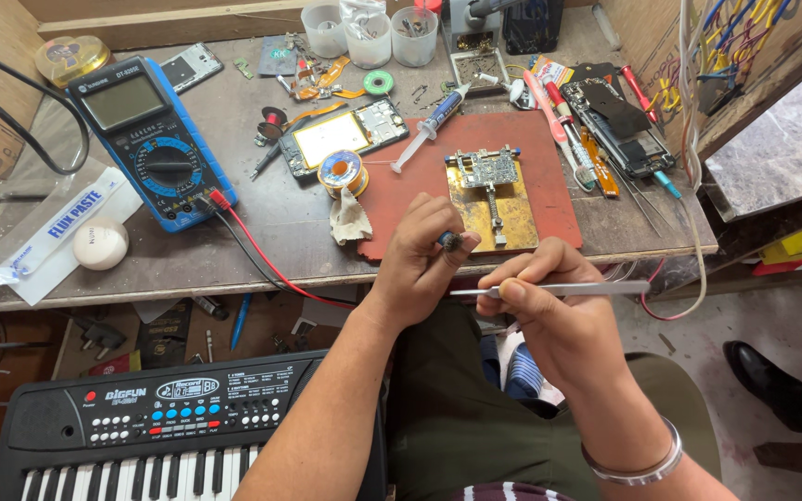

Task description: The person sits at a repair workbench and uses tweezers to hold and position a small component over a circuit board clamped in a jig, working on the board with a hand tool. They repeatedly reposition the component and the tool while repairing the phone board.

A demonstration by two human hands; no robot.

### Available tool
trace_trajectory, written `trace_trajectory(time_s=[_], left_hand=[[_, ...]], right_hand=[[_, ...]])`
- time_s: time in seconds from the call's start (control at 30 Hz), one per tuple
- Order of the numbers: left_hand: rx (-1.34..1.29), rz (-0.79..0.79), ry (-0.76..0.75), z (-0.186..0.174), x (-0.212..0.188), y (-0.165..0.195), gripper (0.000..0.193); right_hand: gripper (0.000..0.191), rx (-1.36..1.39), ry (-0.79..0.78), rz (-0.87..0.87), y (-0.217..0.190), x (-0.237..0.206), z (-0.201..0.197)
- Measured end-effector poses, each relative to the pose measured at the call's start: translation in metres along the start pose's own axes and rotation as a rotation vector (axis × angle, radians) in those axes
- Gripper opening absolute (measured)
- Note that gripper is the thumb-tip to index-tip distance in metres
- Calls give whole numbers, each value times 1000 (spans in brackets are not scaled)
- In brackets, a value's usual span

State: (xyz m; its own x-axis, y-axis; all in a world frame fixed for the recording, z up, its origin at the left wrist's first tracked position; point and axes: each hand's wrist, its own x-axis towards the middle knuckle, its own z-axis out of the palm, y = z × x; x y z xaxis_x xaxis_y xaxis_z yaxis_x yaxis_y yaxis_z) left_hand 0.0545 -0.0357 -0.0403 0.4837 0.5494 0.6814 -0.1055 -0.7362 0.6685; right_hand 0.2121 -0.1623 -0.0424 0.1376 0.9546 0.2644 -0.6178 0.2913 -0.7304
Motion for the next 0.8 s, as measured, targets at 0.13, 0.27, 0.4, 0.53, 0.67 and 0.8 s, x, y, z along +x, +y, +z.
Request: trace_trajectory(time_s=[0.13, 0.27, 0.4, 0.53, 0.67, 0.8], left_hand=[[5, 3, 3, 0, -1, 0, 23], [-3, 7, -6, -1, -1, 0, 22], [-4, 1, -18, 0, -2, 0, 19], [1, 9, -14, -1, -2, 0, 18], [-6, 9, -14, 0, -2, 0, 18], [-18, 25, -11, -1, -2, 1, 16]], right_hand=[[18, -212, 46, -186, -1, -3, 8], [20, -429, 59, -303, -4, -7, 19], [20, -552, 77, -337, -3, -6, 25], [19, -641, 100, -344, -3, -7, 28], [18, -656, 90, -331, -2, -7, 24], [17, -225, 84, -160, -4, 0, 12]])
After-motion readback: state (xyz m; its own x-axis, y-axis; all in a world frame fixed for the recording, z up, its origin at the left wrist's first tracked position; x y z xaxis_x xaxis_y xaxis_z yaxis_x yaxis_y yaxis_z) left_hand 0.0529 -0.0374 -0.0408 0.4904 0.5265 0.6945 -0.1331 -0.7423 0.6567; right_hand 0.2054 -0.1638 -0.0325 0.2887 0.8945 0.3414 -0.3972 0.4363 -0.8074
